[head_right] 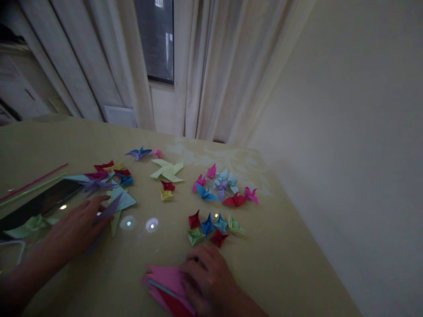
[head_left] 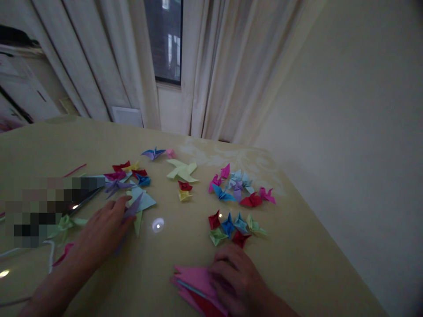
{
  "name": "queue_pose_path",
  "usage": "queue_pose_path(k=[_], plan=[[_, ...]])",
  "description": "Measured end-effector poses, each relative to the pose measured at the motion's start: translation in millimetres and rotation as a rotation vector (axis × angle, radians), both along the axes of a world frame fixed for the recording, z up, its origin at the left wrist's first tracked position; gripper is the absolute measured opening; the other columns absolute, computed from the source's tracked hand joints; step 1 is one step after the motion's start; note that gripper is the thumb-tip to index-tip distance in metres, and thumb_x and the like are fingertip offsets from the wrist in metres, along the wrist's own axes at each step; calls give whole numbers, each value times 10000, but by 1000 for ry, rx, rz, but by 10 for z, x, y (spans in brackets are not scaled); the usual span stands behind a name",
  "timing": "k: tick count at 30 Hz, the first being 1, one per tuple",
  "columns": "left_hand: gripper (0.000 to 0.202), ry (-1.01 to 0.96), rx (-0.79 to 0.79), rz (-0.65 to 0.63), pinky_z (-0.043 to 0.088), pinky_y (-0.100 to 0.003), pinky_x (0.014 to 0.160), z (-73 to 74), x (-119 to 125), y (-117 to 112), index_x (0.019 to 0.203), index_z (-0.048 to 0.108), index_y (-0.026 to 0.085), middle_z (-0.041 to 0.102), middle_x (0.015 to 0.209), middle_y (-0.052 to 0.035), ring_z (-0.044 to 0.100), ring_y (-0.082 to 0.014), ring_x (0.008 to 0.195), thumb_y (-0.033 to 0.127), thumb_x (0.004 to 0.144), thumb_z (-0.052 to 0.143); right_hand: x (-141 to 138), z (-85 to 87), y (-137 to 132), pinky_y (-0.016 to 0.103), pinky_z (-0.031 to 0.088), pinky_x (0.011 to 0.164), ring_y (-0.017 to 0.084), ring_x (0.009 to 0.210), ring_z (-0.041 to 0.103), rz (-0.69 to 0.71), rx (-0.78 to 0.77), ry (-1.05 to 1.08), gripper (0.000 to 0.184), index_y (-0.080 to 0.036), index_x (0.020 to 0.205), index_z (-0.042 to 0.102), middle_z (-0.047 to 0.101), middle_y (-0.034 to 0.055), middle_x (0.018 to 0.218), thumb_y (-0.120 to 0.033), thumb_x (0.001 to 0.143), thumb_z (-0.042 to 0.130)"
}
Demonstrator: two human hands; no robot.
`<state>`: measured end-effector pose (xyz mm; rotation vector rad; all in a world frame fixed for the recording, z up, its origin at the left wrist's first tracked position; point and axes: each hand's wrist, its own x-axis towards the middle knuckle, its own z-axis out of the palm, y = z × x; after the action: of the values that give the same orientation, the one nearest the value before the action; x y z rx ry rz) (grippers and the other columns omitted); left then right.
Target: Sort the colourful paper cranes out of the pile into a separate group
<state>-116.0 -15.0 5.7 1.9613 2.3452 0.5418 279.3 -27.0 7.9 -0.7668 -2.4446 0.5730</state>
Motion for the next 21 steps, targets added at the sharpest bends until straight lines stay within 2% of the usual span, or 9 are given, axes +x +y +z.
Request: queue_pose_path(k=[2,5,8,10,11,13,15,18,21], plan=[[431,-194,-26,3,572,-403,702,84,39,28,1223,647,185,779,959,-134,748,-315,833,460,933,485,18,40,4,335,526,823,226,927,631,-13,-23,88,103,-203,1078,693,675,95,1009,-206,1014,612],[409,-577,-23,-116,558,-323,629,241,253,10,1149,674,227,767,876,-66,735,-250,764,566,931,601,34,75,18,331,534,814,223,918,653,0,-74,203,199,-217,1136,700,687,90,1001,-377,1068,604],[347,-1004,-102,-275,556,-273,601,313,723,-121,1008,686,231,756,842,-46,732,-214,750,570,936,678,26,71,23,342,547,827,238,953,678,44,-164,300,445,-229,1294,662,719,104,1061,-592,1051,579],[344,-1178,-212,-334,539,-251,565,278,1104,-255,923,685,231,755,791,-36,725,-196,699,575,934,696,20,46,11,311,549,761,231,910,692,57,-251,332,579,-226,1330,654,736,103,1057,-692,989,620],[337,-1223,-267,-366,564,-262,621,242,1277,-322,913,690,230,771,817,-42,743,-201,735,566,931,708,22,30,2,282,535,705,212,849,692,52,-292,335,568,-225,1290,677,741,89,1009,-695,972,647],[335,-1230,-378,-449,570,-261,655,165,1527,-424,882,703,227,782,807,-42,761,-209,765,559,924,722,36,5,-17,231,475,600,159,699,658,9,-339,337,430,-224,1117,731,723,39,850,-630,990,673],[327,-1149,-383,-503,584,-271,707,115,1608,-448,940,733,242,797,860,-41,766,-218,831,566,949,687,58,-1,-24,218,434,568,131,618,620,-60,-332,334,351,-216,963,735,687,8,735,-548,1035,648],[326,-853,-141,-450,598,-327,874,119,1458,-277,1134,739,285,793,1096,-55,738,-235,1020,531,1038,547,72,3,-5,226,440,597,139,643,646,-117,-291,301,333,-211,955,736,707,12,743,-504,1063,620],[333,-430,148,-421,526,-464,1089,140,1192,113,1296,686,276,697,1386,-95,639,-297,1266,435,1043,539,32,-43,21,244,450,628,151,677,655,-39,-164,222,314,-211,999,733,722,23,770,-461,1094,570]])
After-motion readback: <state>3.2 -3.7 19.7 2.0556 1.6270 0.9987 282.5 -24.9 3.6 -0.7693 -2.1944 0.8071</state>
